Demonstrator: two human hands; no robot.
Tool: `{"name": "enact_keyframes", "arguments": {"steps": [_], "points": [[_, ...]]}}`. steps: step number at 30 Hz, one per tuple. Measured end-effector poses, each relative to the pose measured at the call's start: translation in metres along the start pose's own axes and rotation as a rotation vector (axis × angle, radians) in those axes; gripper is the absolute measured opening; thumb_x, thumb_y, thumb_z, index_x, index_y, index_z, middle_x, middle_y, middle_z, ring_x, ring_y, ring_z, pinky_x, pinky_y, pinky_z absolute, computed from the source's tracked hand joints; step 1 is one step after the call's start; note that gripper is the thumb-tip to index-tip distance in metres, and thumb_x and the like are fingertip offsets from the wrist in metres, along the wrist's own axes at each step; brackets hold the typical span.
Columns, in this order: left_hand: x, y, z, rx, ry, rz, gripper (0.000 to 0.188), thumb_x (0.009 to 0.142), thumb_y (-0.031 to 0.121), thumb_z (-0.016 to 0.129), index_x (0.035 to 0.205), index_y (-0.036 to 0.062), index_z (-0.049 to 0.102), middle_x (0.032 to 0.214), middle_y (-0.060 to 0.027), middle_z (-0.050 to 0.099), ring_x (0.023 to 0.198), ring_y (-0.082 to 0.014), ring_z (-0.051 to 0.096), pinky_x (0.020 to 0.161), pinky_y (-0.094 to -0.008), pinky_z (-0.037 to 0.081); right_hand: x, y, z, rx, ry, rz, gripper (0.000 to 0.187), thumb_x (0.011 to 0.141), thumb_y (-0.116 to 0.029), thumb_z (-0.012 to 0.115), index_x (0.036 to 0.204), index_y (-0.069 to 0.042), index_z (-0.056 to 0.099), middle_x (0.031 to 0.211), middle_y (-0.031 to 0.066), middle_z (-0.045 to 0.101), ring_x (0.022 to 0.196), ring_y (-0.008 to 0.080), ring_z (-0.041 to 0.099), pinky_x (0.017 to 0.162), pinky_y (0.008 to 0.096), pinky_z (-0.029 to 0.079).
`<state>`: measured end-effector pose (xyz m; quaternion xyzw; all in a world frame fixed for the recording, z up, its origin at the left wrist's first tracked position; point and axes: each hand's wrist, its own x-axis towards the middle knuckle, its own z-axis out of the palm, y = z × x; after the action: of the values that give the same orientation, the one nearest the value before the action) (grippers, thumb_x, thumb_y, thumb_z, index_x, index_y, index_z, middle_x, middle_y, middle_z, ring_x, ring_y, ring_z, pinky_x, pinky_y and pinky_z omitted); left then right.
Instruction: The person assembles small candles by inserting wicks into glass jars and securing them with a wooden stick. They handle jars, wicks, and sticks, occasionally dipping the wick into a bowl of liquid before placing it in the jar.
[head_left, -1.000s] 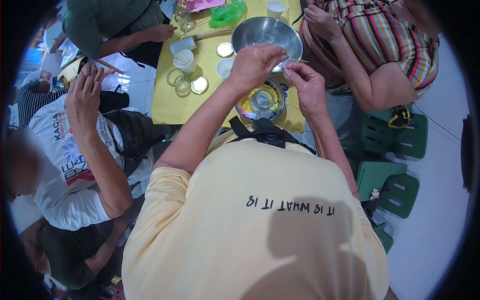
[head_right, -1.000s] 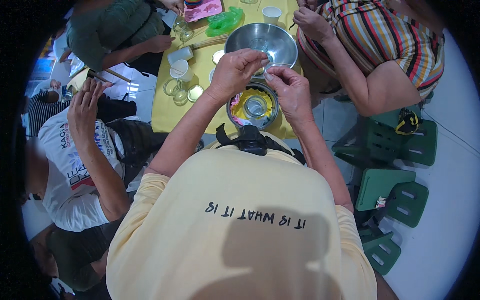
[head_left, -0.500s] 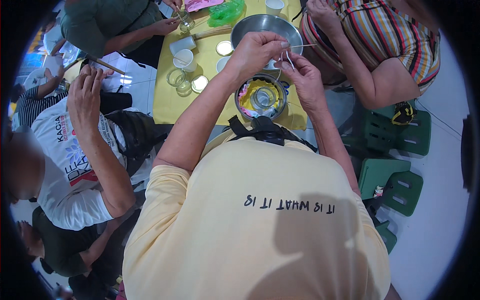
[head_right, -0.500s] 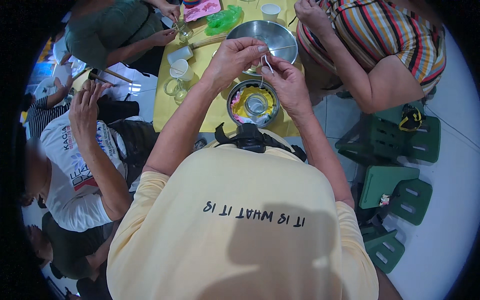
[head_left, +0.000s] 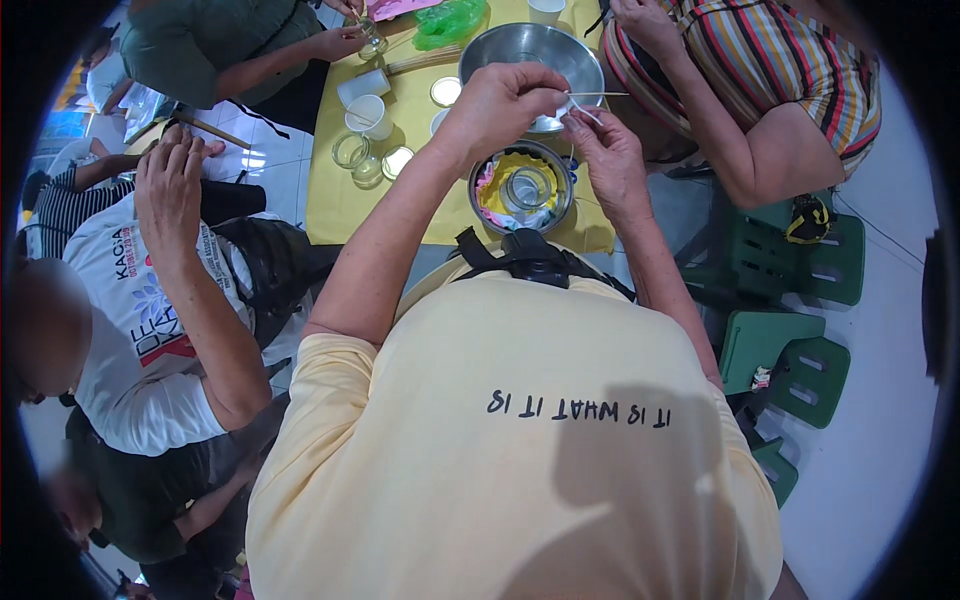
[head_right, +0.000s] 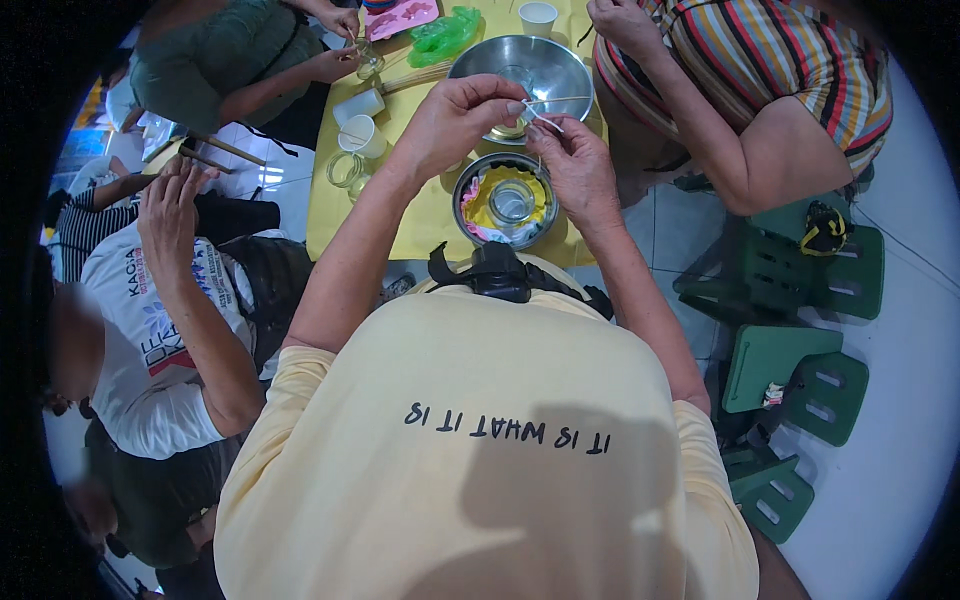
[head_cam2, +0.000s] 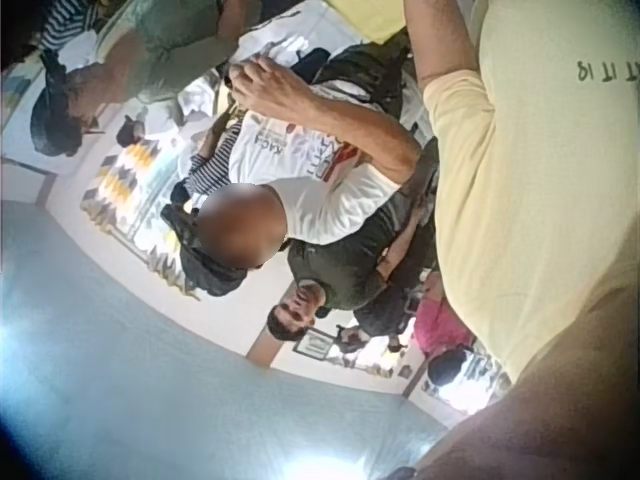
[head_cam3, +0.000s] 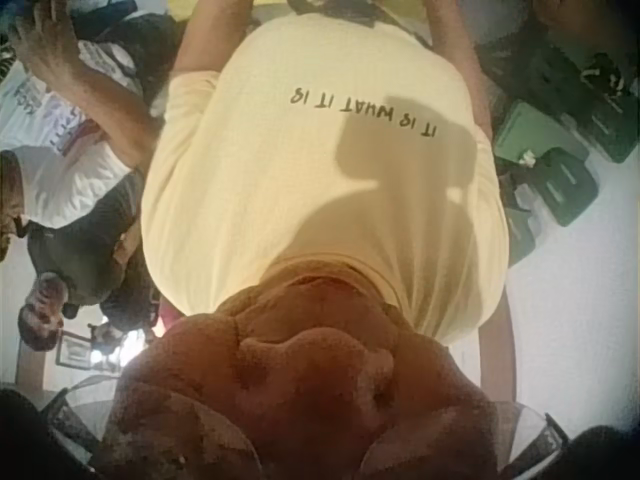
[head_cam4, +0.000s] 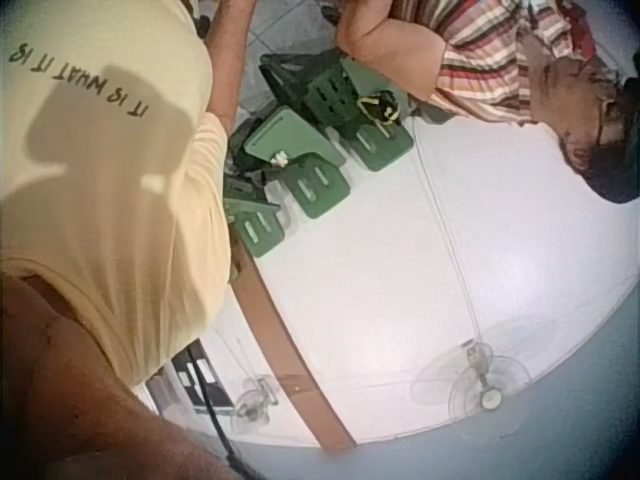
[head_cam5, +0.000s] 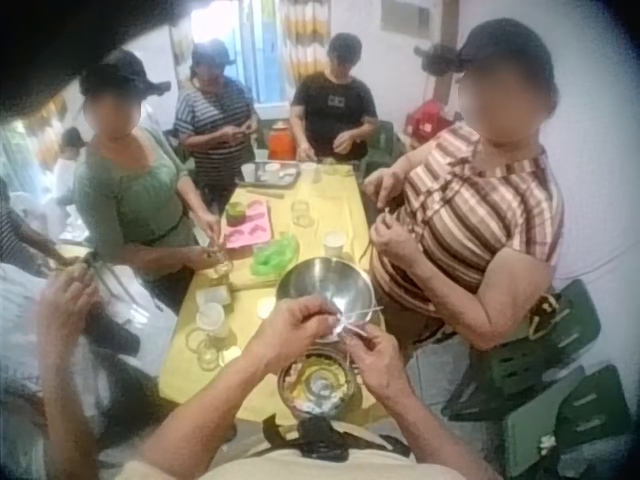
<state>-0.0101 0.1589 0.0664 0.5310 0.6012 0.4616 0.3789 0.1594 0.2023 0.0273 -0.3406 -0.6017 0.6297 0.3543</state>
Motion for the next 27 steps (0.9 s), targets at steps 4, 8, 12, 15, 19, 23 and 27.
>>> {"name": "enact_keyframes", "arguments": {"steps": [4, 8, 12, 15, 19, 23, 27], "points": [[-0.004, 0.01, 0.001, 0.196, 0.029, 0.074, 0.019, 0.088, 0.014, 0.065, 0.102, 0.0015, 0.068, 0.087, -0.0046, 0.07, 0.081, -0.0096, 0.063, 0.074, -0.0254, 0.05, -0.001, 0.001, 0.001, -0.039, 0.0, -0.033, 0.02, 0.093, -0.013, 0.06, 0.106, 0.001, 0.062, 0.085, 0.004, 0.066, 0.081, 0.0095, 0.062, 0.078, 0.0245, 0.05], [-0.004, 0.005, 0.003, 0.415, 0.069, 0.213, 0.02, 0.086, 0.018, 0.067, 0.101, 0.0042, 0.067, 0.083, -0.0083, 0.07, 0.074, -0.0143, 0.065, 0.07, -0.0283, 0.051, -0.003, 0.005, 0.003, -0.097, 0.022, -0.071, 0.019, 0.093, -0.012, 0.06, 0.105, 0.002, 0.062, 0.085, 0.0042, 0.066, 0.08, 0.0101, 0.063, 0.075, 0.0248, 0.051], [-0.007, 0.01, 0.006, 0.493, 0.087, 0.211, 0.018, 0.086, 0.019, 0.066, 0.097, 0.0049, 0.067, 0.083, -0.011, 0.069, 0.072, -0.02, 0.066, 0.068, -0.0308, 0.05, -0.003, 0.013, 0.004, -0.093, 0.011, -0.11, 0.017, 0.092, -0.01, 0.061, 0.104, 0.001, 0.062, 0.085, 0.0035, 0.066, 0.079, 0.0099, 0.063, 0.074, 0.025, 0.051], [-0.011, 0.011, 0.008, 0.493, 0.09, 0.212, 0.017, 0.087, 0.019, 0.065, 0.096, 0.0049, 0.067, 0.083, -0.011, 0.069, 0.071, -0.0207, 0.066, 0.067, -0.0313, 0.05, -0.004, 0.021, 0.008, -0.023, 0.022, -0.146, 0.015, 0.091, -0.008, 0.061, 0.103, 0.0, 0.063, 0.084, 0.0028, 0.065, 0.079, 0.0097, 0.063, 0.074, 0.0249, 0.051], [-0.013, 0.002, 0.01, 0.485, 0.084, 0.191, 0.018, 0.086, 0.019, 0.067, 0.097, 0.0045, 0.067, 0.083, -0.0101, 0.07, 0.073, -0.0178, 0.066, 0.069, -0.0304, 0.05, -0.005, 0.032, 0.01, 0.033, -0.002, -0.119, 0.016, 0.09, -0.008, 0.062, 0.104, 0.0, 0.065, 0.083, 0.0031, 0.066, 0.078, 0.0094, 0.063, 0.074, 0.0238, 0.05], [-0.019, -0.013, 0.005, 0.444, -0.015, 0.097, 0.019, 0.086, 0.017, 0.067, 0.1, 0.0048, 0.068, 0.085, -0.0079, 0.071, 0.077, -0.0148, 0.067, 0.073, -0.029, 0.051, -0.007, 0.046, -0.001, -0.094, -0.13, -0.043, 0.023, 0.089, -0.013, 0.065, 0.108, -0.001, 0.066, 0.095, 0.0049, 0.066, 0.084, 0.0096, 0.062, 0.077, 0.0242, 0.049], [-0.024, -0.043, 0.004, 0.445, -0.121, -0.012, 0.018, 0.086, 0.015, 0.067, 0.101, 0.0056, 0.069, 0.088, -0.0077, 0.071, 0.081, -0.0142, 0.067, 0.076, -0.029, 0.052, -0.017, 0.062, -0.022, -0.258, -0.122, 0.042, 0.026, 0.087, -0.014, 0.066, 0.111, -0.004, 0.065, 0.104, 0.0047, 0.064, 0.093, 0.011, 0.06, 0.081, 0.026, 0.049]]}}
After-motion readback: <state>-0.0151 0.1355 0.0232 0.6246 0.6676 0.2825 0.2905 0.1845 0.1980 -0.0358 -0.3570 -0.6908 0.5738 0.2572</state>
